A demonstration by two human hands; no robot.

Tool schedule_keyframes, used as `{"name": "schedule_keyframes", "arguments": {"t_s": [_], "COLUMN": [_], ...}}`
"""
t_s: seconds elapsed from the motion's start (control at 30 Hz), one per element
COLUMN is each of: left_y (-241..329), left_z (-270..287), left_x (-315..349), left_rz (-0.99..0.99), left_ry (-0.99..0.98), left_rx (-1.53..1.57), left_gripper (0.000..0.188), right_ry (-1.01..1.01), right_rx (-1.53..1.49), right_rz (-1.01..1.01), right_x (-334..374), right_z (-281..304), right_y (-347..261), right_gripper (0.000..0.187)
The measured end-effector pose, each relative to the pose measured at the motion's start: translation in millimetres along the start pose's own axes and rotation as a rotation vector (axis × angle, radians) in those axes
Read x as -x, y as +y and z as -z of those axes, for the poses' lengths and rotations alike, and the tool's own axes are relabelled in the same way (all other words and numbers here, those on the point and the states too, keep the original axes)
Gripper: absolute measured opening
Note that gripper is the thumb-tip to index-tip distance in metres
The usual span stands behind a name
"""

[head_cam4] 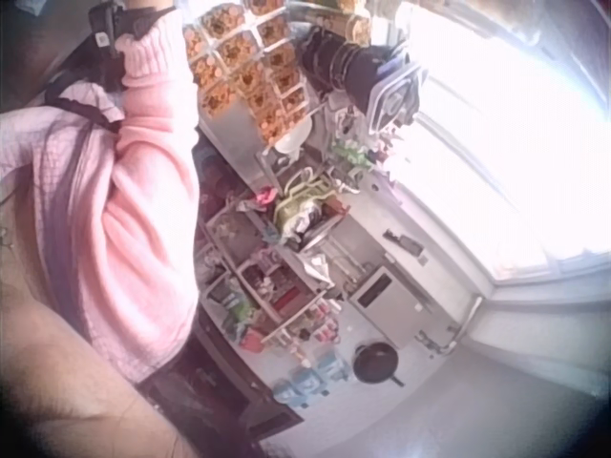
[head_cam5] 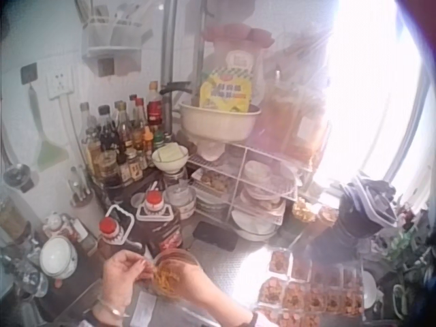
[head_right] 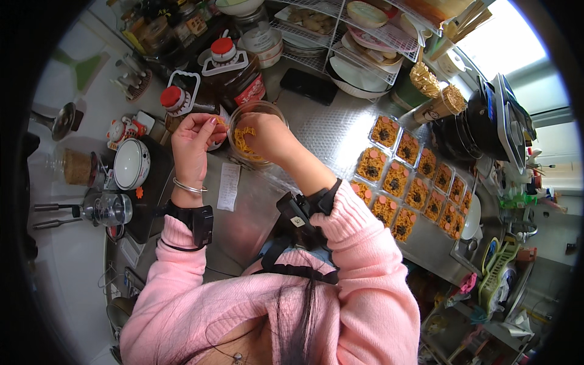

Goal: The person adds dark flakes and sesame seeds to multiple pre-filled noodle containers using a spoon and by hand, then places lids on the containers.

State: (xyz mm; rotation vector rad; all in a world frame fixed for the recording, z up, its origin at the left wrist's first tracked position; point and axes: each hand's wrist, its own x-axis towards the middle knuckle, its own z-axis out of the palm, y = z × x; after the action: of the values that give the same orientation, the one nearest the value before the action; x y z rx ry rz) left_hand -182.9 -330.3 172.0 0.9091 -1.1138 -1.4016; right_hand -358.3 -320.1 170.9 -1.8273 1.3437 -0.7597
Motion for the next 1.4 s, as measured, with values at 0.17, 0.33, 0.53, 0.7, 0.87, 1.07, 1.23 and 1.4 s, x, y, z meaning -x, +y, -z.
{"name": "schedule_keyframes", "arguments": {"t_s": [0.17, 0.33, 0.53, 0.7, 0.87, 1.07, 1.23, 1.4], "left_y": [-4, -2, 8, 14, 17, 16, 10, -4], "left_z": [3, 1, -4, -4, -5, -4, -3, 3], "left_x": [0, 1, 7, 16, 20, 20, 20, 3], "left_rz": [-0.037, -0.046, -0.075, -0.479, -0.286, -0.174, -0.078, -0.061], "left_ry": [0.018, 0.019, 0.046, -0.004, -0.077, -0.104, -0.078, 0.091], "left_rx": [-0.026, -0.060, -0.031, -0.461, -0.478, -0.445, -0.228, -0.061], "left_gripper": [0.008, 0.007, 0.009, 0.014, 0.011, 0.007, 0.005, 0.003], "right_ry": [0.292, 0.486, 0.215, 0.164, 0.142, 0.190, 0.330, 0.406], "right_rx": [-0.027, -0.187, -0.557, -0.624, -0.537, -0.368, -0.454, -0.781], "right_rz": [0.129, 0.267, -0.079, -0.133, -0.064, 0.108, 0.089, 0.076], "right_x": [4, 6, 8, 11, 18, 22, 26, 36], "right_z": [-9, -19, -14, -9, -6, -1, -2, 6], "right_y": [-12, -28, -23, -22, -25, -25, -21, -14], "right_gripper": [0.020, 0.014, 0.017, 0.015, 0.013, 0.011, 0.010, 0.011]}}
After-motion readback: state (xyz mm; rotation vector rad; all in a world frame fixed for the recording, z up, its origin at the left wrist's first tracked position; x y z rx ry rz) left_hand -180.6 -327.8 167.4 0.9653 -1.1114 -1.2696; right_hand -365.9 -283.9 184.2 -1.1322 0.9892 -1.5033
